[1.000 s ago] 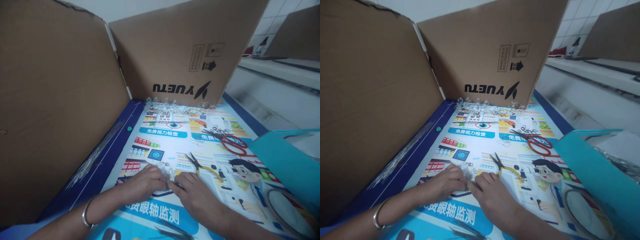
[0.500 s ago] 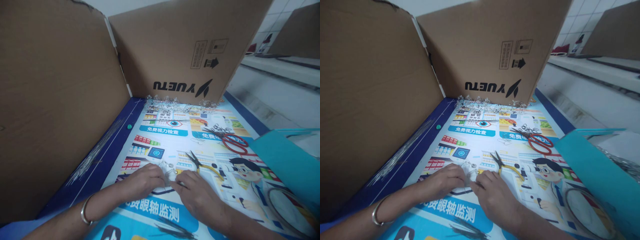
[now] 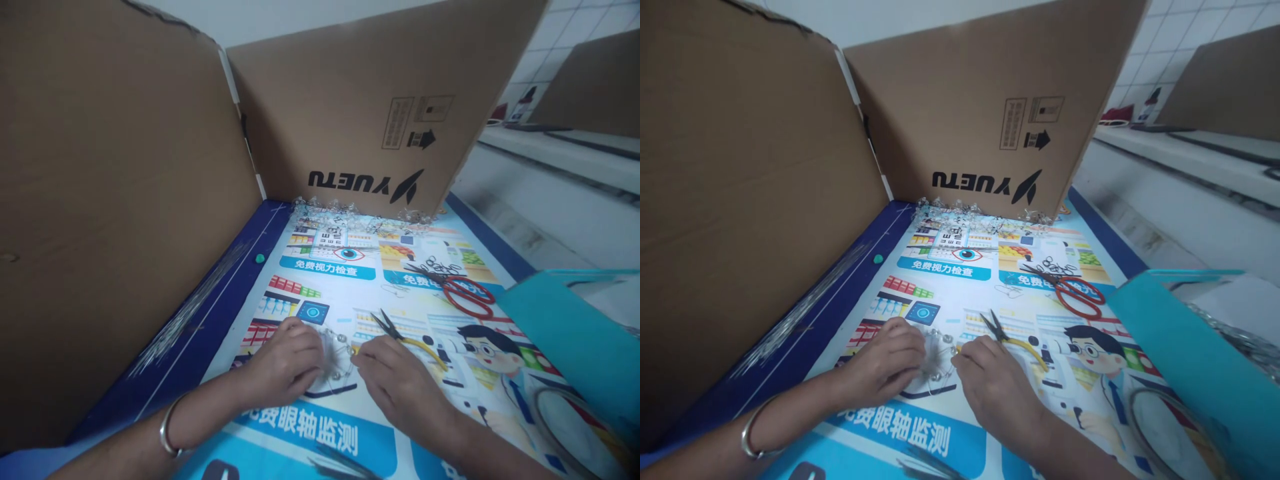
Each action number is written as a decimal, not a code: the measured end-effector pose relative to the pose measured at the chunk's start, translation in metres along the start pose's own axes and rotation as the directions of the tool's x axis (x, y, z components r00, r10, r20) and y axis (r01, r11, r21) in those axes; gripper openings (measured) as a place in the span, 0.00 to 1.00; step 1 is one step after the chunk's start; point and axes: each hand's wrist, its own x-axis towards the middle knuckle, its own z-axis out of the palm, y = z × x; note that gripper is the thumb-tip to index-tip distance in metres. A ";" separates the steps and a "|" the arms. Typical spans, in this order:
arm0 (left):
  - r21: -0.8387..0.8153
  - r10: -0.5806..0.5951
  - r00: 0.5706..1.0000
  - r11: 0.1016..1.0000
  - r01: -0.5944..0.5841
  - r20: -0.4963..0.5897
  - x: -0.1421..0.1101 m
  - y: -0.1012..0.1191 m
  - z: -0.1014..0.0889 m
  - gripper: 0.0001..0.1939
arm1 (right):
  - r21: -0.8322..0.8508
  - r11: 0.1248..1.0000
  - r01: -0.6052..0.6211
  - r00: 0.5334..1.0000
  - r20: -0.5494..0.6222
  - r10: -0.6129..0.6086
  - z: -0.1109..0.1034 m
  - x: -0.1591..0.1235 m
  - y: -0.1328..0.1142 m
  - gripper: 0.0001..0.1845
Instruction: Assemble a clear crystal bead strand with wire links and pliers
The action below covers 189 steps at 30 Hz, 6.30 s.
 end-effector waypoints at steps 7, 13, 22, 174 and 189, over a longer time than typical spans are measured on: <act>0.056 -0.070 0.997 0.996 0.068 0.033 0.003 0.002 0.002 0.08 | -0.146 0.989 0.019 0.993 0.119 -0.002 0.005 -0.001 -0.006 0.14; 0.043 -0.057 0.996 0.998 0.054 0.072 0.005 0.003 0.001 0.11 | -0.183 0.983 0.031 0.991 0.136 -0.006 0.009 -0.004 -0.004 0.15; 0.042 -0.041 0.996 0.998 0.038 0.073 0.003 0.001 0.002 0.16 | -0.142 0.990 0.018 0.994 0.108 -0.003 0.008 -0.004 -0.002 0.14; 0.069 -0.233 0.947 0.972 0.223 0.220 0.003 -0.027 0.001 0.38 | -0.027 0.992 -0.120 0.911 0.394 0.121 0.013 0.013 0.013 0.45; 0.082 -0.264 0.946 0.964 0.253 0.186 0.001 -0.022 -0.001 0.38 | -0.054 0.981 -0.186 0.878 0.438 0.191 0.012 0.015 0.011 0.41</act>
